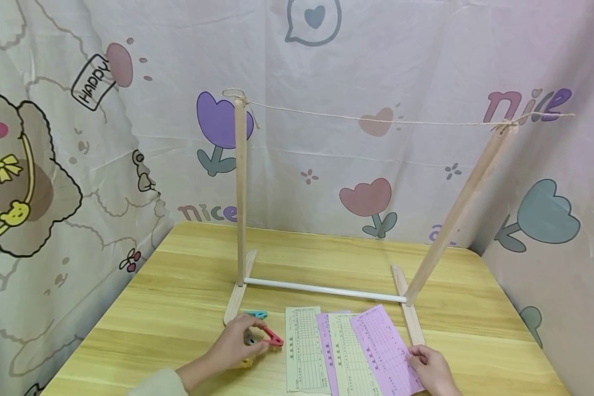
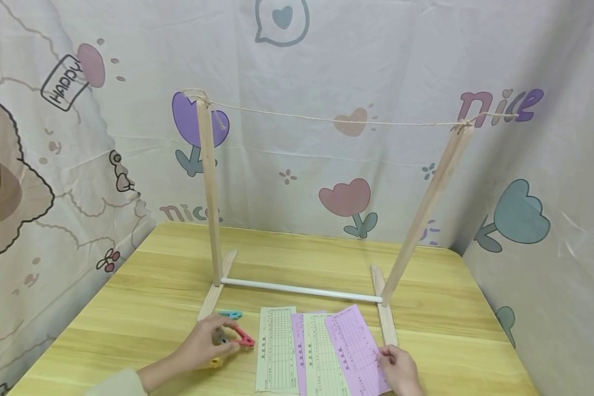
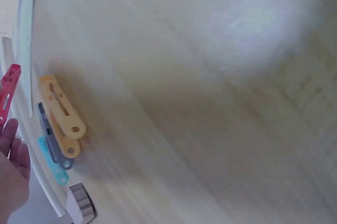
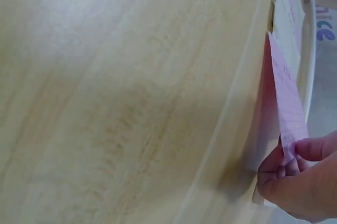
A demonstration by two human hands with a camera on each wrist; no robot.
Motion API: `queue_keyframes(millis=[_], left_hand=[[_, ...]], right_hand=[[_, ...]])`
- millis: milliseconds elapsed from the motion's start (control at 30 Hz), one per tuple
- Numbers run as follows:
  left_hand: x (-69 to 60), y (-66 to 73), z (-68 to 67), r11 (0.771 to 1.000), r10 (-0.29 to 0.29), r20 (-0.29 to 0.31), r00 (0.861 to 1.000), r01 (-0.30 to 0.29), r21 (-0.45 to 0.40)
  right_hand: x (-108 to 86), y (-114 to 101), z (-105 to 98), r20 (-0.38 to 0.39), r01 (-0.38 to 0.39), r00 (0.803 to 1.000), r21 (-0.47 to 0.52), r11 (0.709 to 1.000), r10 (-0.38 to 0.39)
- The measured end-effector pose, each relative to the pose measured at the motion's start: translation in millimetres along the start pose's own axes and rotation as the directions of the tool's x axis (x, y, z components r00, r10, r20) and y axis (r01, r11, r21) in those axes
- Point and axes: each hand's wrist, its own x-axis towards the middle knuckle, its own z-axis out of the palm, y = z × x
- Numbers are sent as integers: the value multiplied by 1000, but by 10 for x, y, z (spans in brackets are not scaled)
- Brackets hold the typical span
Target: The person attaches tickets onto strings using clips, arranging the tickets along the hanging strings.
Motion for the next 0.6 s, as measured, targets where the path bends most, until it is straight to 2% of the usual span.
queue_keyframes(millis=[133, 267, 400, 467, 600], left_hand=[[37, 38, -36, 999, 22, -21, 1000, -23, -41], [81, 84, -83, 998, 61, -70, 996, -62, -13], [120, 146, -141, 999, 48, -105, 993, -50, -18], [139, 180, -172, 998, 30, -106, 994, -36, -53], [179, 240, -229, 995, 14, -96, 995, -23, -93]], right_hand=[[6, -22, -27, 1, 3, 1000, 27, 1000, -3], [16, -54, -54, 12, 9, 1000, 41, 999, -10], [24, -86, -78, 18, 21, 1000, 56, 998, -22], [29, -102, -90, 2, 30, 1000, 69, 997, -30], [39, -144, -128, -98, 101, 991, 101, 990, -91]])
